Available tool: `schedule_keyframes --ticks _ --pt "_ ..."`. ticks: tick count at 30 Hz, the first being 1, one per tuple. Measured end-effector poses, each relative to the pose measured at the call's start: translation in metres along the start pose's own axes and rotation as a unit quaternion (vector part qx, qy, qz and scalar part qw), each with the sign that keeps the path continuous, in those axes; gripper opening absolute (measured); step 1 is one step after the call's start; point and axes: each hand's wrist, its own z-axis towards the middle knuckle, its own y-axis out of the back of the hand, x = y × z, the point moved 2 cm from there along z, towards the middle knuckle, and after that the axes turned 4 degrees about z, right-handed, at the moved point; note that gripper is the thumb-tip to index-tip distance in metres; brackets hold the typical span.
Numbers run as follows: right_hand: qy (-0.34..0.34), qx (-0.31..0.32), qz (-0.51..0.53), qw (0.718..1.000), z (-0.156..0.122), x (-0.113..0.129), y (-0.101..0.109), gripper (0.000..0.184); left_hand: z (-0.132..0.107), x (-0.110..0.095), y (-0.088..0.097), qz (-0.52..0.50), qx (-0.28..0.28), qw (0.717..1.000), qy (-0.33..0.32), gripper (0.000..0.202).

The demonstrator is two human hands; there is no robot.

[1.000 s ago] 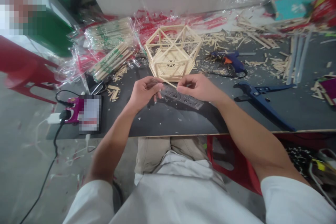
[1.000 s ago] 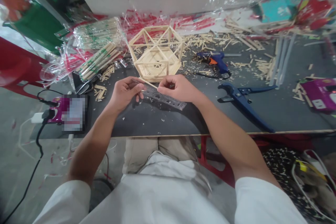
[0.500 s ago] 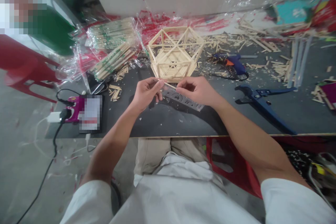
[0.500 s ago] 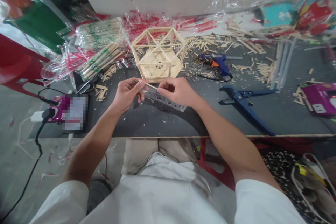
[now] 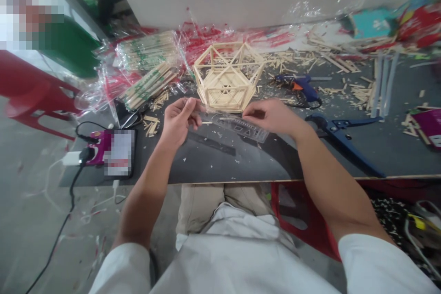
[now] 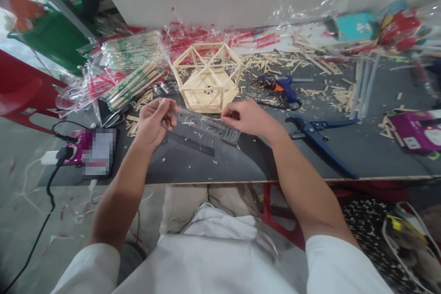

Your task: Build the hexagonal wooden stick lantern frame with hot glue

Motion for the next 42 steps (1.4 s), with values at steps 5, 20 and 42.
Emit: schedule_keyframes --ticks 5,20,42 --pt "0.036 -0.025 0.035 0.998 0.003 0.001 -0.011 0.030 -0.003 0.006 -0.010 -0.035 0.080 0.996 0.034 0.057" --pt "-0.071 -0.189 0.459 0.865 0.015 0.015 -0.046 0.052 -0.003 0.022 -0.012 0.200 -0.053 0.971 -0.123 0.047" --pt "-0.114 -0.218 0.503 0.828 0.022 0.008 -0.041 0.053 -0.006 0.017 -0.013 0.360 -0.061 0.875 -0.320 0.039"
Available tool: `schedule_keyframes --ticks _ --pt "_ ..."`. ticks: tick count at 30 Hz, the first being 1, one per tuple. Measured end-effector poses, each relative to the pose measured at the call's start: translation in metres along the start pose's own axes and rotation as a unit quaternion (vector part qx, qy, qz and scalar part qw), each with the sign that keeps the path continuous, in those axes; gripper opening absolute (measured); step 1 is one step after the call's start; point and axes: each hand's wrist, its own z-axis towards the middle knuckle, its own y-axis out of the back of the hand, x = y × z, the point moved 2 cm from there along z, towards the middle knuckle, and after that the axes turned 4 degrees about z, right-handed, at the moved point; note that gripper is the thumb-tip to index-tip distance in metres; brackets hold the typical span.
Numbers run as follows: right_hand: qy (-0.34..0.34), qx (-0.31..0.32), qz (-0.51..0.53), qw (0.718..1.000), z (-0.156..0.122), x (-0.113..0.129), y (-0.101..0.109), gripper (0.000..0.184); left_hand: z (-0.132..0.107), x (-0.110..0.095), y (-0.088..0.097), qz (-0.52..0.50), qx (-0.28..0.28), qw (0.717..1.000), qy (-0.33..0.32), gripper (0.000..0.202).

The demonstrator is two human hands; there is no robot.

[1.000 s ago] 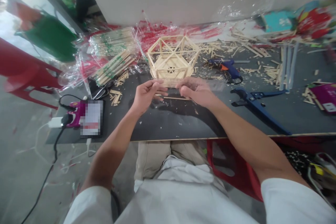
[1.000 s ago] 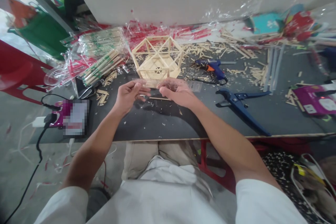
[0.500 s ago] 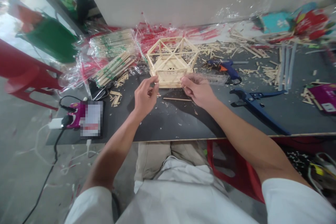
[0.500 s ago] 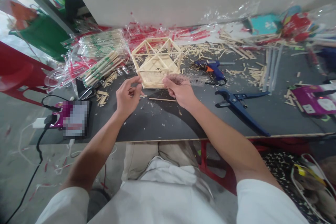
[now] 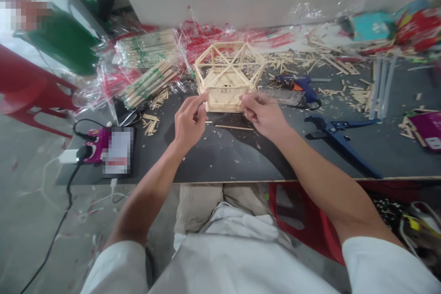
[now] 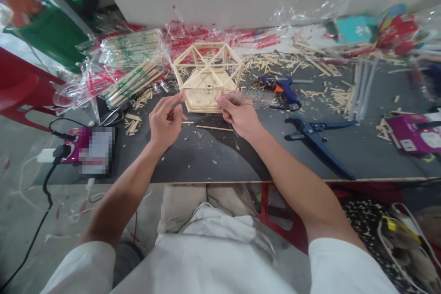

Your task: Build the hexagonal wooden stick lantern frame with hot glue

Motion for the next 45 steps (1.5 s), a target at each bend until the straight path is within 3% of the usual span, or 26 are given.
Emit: schedule_keyframes --ticks 30,45 --pt "0.013 -0.003 -0.021 1.000 0.0026 -0.0025 -0.0028 0.061 0.0004 -0.0006 0.0015 0.053 0.003 0.998 -0.017 0.038" --pt "0.017 -0.017 -0.035 0.999 0.0035 -0.0026 -0.0027 0.058 0.0005 -0.0053 0.0024 0.031 0.037 0.999 0.015 0.045"
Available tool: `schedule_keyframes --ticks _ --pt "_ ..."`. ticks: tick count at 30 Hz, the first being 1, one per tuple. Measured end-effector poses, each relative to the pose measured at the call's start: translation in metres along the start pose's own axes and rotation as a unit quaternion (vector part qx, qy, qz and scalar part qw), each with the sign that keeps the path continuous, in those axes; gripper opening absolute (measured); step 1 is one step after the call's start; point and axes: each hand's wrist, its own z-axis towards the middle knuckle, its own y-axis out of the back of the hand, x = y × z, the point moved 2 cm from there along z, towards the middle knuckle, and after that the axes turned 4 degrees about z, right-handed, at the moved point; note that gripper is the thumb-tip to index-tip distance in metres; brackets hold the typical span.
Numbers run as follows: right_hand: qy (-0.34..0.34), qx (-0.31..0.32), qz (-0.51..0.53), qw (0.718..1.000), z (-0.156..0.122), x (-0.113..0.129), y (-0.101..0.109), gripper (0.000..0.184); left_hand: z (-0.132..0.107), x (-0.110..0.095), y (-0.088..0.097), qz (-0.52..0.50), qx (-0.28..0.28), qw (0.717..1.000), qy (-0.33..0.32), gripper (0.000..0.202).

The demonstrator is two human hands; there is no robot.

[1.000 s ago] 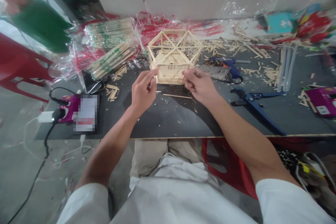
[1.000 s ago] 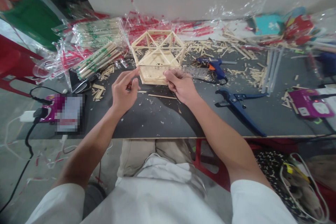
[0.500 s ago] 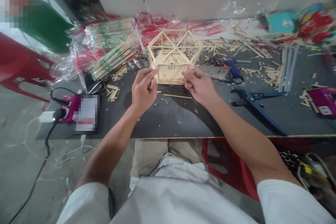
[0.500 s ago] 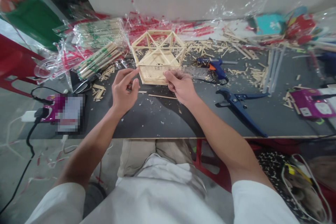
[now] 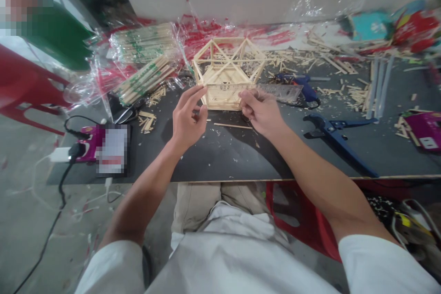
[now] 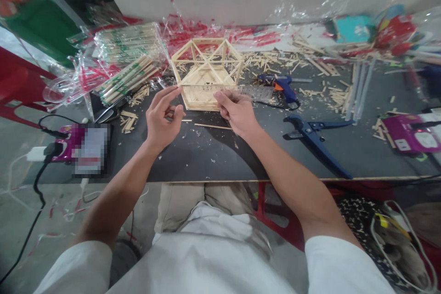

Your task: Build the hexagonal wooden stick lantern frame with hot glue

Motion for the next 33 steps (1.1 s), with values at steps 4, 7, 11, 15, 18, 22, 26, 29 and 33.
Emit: schedule_keyframes --ticks 4,7,11,15,18,22,26,29,33 --pt "-0.008 -0.005 0.007 1.000 0.0002 -0.0001 -0.0004 0.058 -0.0001 -0.0016 0.0008 0.001 -0.001 1.000 0.002 0.044" --pt "-0.005 -0.006 0.012 1.000 -0.0002 0.0007 -0.0015 0.061 -0.0002 -0.0024 0.0008 -0.005 -0.001 1.000 0.002 0.042" --pt "-0.005 -0.013 0.020 1.000 -0.0007 0.0023 -0.0025 0.062 0.0002 -0.0017 0.0004 -0.010 -0.005 1.000 -0.006 0.040" --pt "-0.011 -0.010 0.012 1.000 -0.0011 0.0029 -0.0022 0.063 0.0001 -0.0007 0.0002 -0.011 -0.001 1.000 -0.006 0.037" --pt "-0.010 -0.008 0.014 1.000 -0.0004 0.0017 -0.0010 0.062 0.0001 -0.0005 0.0003 -0.004 0.003 1.000 0.002 0.039" --pt "-0.011 -0.012 0.011 1.000 0.0014 -0.0006 0.0002 0.060 0.0009 -0.0008 0.0010 -0.002 -0.006 1.000 -0.007 0.039" --pt "-0.019 -0.027 0.005 0.999 0.0023 -0.0009 -0.0002 0.057 0.0021 -0.0014 0.0015 0.008 -0.003 1.000 -0.009 0.041" --pt "-0.023 -0.033 0.009 0.999 0.0025 -0.0010 -0.0010 0.056 0.0026 -0.0021 0.0021 0.006 -0.007 1.000 -0.010 0.040" --pt "-0.025 -0.033 0.024 0.999 0.0026 -0.0011 -0.0019 0.059 0.0024 -0.0019 0.0017 -0.004 -0.008 1.000 -0.009 0.038"
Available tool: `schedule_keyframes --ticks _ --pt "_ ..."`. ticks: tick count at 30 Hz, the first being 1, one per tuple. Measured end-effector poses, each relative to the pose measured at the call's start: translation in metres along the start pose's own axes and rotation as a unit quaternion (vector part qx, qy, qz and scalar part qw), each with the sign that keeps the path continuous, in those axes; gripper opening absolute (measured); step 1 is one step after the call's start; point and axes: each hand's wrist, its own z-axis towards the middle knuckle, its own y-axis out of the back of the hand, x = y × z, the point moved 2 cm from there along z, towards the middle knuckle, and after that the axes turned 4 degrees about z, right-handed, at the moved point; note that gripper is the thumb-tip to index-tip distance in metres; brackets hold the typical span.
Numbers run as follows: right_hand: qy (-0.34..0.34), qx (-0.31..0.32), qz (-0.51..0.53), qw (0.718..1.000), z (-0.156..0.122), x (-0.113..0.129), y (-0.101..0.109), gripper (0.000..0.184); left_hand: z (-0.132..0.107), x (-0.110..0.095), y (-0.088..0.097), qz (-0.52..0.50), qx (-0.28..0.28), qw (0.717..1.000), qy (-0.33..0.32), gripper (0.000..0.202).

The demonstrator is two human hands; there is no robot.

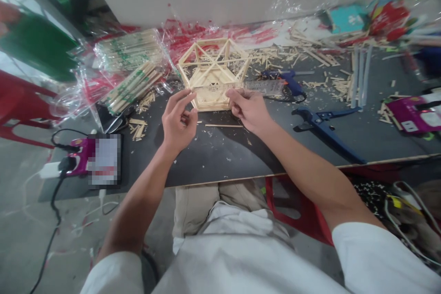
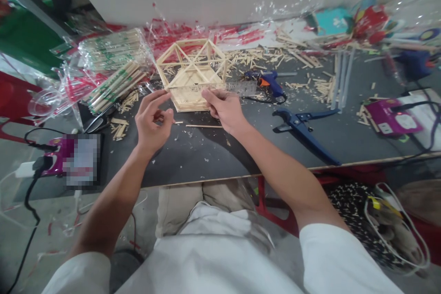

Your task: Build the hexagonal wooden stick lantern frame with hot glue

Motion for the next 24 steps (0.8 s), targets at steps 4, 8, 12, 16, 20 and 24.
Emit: schedule_keyframes --ticks 4,8,12,16,20,24 --pt "-0.007 0.001 -0.006 1.000 -0.0004 0.0006 -0.0002 0.057 -0.0003 0.0004 -0.0007 -0.009 0.006 1.000 0.009 0.036" --pt "-0.012 0.011 0.000 1.000 -0.0003 0.0011 -0.0004 0.057 -0.0006 0.0006 -0.0011 -0.014 0.006 1.000 0.014 0.037" --pt "-0.016 0.022 0.002 1.000 0.0000 0.0015 -0.0012 0.058 -0.0012 0.0012 -0.0017 -0.025 -0.001 1.000 0.010 0.036" --pt "-0.017 0.021 0.011 1.000 0.0000 0.0018 -0.0012 0.059 -0.0017 0.0017 -0.0021 -0.029 -0.003 1.000 0.007 0.034" --pt "-0.017 0.027 0.026 0.999 -0.0006 0.0022 -0.0013 0.061 -0.0016 0.0015 -0.0019 -0.040 -0.012 0.999 -0.002 0.031" --pt "-0.021 0.028 0.039 0.999 -0.0015 0.0033 -0.0023 0.059 -0.0011 0.0001 -0.0014 -0.031 -0.007 0.999 -0.006 0.031"
